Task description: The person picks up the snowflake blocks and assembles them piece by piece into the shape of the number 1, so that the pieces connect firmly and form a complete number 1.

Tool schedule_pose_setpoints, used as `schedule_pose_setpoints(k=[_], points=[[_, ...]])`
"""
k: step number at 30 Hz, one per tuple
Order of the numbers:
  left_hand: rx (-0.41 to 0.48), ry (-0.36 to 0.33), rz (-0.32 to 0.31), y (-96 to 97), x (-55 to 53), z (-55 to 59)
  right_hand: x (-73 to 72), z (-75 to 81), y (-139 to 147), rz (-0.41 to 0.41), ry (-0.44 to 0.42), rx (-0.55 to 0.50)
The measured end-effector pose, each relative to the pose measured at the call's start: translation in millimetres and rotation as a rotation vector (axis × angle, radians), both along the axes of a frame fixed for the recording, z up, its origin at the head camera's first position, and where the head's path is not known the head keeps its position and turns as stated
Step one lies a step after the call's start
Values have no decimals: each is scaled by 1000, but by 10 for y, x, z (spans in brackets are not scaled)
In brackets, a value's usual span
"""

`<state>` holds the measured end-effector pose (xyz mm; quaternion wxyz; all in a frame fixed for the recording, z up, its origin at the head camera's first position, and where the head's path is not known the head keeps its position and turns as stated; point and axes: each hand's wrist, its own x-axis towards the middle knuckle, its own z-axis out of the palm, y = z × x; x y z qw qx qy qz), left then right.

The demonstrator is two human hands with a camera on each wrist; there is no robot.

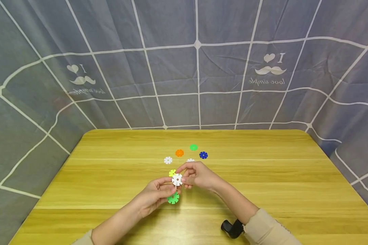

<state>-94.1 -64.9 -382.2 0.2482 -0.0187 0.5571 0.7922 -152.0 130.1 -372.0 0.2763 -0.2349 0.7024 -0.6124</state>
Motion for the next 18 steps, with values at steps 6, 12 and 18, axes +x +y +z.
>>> schedule_pose_setpoints(k=[6,12,18], points=[[-14,-1,12,-14,-44,19,-14,6,-10,-14,-16,12],[-38,3,30,-6,-71,6,-38,-17,-35,-2,-13,0],[-44,-2,43,-3,-77,5,-47,-32,-61,-18,-29,-2]])
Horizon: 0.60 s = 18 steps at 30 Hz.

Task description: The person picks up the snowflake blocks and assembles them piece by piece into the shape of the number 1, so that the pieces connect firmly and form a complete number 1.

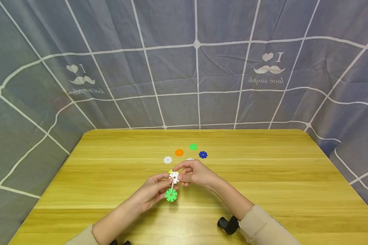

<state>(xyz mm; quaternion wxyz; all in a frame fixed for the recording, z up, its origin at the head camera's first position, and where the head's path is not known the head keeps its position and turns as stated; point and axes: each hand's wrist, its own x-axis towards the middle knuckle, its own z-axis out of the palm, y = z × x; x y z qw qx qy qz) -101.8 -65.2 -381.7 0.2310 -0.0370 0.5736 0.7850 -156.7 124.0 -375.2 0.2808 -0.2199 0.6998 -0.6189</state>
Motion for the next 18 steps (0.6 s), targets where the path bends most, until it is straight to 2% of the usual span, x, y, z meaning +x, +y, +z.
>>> schedule_pose_setpoints(k=[10,18], points=[[-19,-13,44,-67,-42,25,-96,11,1,-22,-21,-10],[-48,-25,102,-155,-73,56,-220,-62,-12,-86,-56,62]])
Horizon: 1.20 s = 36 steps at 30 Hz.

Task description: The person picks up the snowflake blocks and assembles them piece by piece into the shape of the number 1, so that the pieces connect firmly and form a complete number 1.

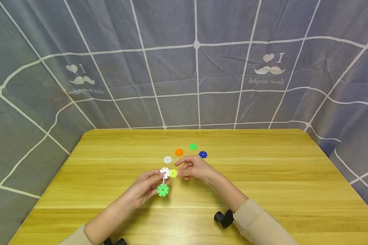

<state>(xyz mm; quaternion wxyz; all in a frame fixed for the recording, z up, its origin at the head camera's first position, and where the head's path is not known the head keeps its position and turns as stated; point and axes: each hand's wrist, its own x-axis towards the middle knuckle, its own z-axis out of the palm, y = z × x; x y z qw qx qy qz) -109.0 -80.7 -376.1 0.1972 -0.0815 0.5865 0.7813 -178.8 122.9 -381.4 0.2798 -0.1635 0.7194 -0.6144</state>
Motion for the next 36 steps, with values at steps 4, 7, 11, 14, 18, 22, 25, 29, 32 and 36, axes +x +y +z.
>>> schedule_pose_setpoints(k=[4,7,11,14,18,22,25,29,32,36], points=[[-11,-4,27,-21,-14,3,-76,-95,-38,-26,-10,55],[-10,-7,42,-35,-18,3,-124,-163,-92,-48,0,99],[-1,-6,32,-55,-16,3,-166,-226,-185,-67,45,157],[8,-4,18,-66,-16,7,-189,-253,-258,-78,103,214],[17,-7,8,-78,-24,10,-205,-267,-347,-80,221,338],[18,-6,0,-87,-33,8,-202,-252,-407,-61,327,482],[12,-4,-3,-92,-29,10,-192,-234,-429,-54,341,534],[7,-8,-2,-95,-13,12,-178,-219,-432,-49,329,532],[14,-10,-5,-93,-6,13,-176,-227,-416,-46,330,505],[23,-7,-18,-92,-3,9,-182,-258,-372,-54,279,432]])
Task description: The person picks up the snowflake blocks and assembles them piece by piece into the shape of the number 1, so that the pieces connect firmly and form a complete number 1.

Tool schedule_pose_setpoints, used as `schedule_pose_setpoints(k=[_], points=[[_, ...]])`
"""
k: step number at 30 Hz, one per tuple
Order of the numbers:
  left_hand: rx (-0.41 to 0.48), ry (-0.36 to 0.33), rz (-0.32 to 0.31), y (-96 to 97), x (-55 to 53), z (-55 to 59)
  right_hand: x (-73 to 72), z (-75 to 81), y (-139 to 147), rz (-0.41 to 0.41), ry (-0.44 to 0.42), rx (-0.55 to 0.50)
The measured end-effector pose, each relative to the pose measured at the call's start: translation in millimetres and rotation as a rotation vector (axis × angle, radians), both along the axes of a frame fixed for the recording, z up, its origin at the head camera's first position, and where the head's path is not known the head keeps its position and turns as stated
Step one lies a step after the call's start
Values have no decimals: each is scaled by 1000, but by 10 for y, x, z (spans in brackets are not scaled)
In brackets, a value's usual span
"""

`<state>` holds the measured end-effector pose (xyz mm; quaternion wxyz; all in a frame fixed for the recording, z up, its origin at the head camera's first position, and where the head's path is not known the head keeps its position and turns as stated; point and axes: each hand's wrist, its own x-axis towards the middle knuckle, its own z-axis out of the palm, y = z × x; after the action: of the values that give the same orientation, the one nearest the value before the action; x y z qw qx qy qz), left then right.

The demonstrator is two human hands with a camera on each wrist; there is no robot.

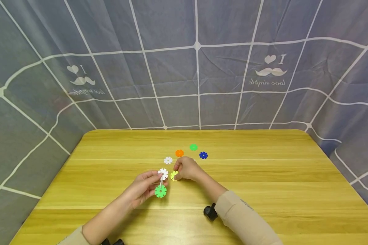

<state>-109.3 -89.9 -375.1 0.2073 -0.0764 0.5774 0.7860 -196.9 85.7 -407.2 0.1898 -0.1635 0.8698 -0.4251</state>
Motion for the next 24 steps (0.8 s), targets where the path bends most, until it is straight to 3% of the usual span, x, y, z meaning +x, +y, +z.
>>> schedule_pose_setpoints(k=[8,14,24], points=[[9,9,-22,43,-5,7,-2,0,132,-39,-147,-140],[11,4,-48,78,-5,56,-13,126,248,11,-179,-243],[9,6,-56,98,5,20,30,343,297,3,-179,-392]])
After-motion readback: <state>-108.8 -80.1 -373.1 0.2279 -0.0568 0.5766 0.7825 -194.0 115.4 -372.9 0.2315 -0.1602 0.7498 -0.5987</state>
